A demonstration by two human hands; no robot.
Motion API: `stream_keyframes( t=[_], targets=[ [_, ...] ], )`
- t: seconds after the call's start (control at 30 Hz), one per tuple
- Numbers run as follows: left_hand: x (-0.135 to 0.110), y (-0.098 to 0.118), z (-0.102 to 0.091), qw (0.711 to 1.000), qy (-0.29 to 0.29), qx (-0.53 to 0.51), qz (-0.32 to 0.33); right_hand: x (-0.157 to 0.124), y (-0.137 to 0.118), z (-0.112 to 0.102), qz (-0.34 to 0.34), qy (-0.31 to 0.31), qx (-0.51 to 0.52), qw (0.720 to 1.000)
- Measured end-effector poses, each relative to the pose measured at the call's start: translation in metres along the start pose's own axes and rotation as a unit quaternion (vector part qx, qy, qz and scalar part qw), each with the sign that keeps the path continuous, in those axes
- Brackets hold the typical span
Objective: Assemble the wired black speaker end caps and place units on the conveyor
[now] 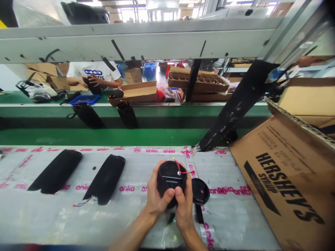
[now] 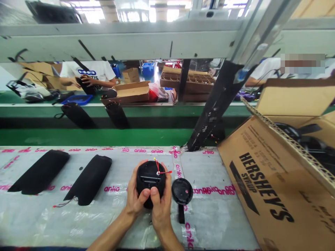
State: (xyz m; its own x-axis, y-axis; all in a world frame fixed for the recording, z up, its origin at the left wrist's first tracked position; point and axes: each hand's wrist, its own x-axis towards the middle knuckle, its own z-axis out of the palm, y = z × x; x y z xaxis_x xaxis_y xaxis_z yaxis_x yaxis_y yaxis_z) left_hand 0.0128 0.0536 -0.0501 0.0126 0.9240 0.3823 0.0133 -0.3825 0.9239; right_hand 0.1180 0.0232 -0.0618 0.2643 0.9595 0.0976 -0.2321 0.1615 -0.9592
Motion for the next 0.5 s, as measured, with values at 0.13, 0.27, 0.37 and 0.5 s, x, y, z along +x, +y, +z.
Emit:
stream_keyframes(
  t=[0.13,0.27,0.37,0.5],
  targets=[
    [-0.002,-0.003,0.005,0.999,0.01,-0.02,0.026,-0.001,-0.01,0.003,-0.018,0.024,-0.028,0.999],
    [-0.009,-0.002,0.004,0.999,-0.007,-0.032,0.037,-0.009,-0.01,0.0,-0.051,0.037,-0.08,0.995],
    [-0.027,0.006,-0.003,0.999,-0.042,-0.023,0.01,-0.024,-0.012,-0.007,-0.091,0.012,-0.099,0.991],
    [-0.054,0.017,-0.013,0.999,-0.051,-0.004,-0.004,-0.046,-0.022,-0.011,-0.104,-0.049,-0.129,0.985]
  ],
)
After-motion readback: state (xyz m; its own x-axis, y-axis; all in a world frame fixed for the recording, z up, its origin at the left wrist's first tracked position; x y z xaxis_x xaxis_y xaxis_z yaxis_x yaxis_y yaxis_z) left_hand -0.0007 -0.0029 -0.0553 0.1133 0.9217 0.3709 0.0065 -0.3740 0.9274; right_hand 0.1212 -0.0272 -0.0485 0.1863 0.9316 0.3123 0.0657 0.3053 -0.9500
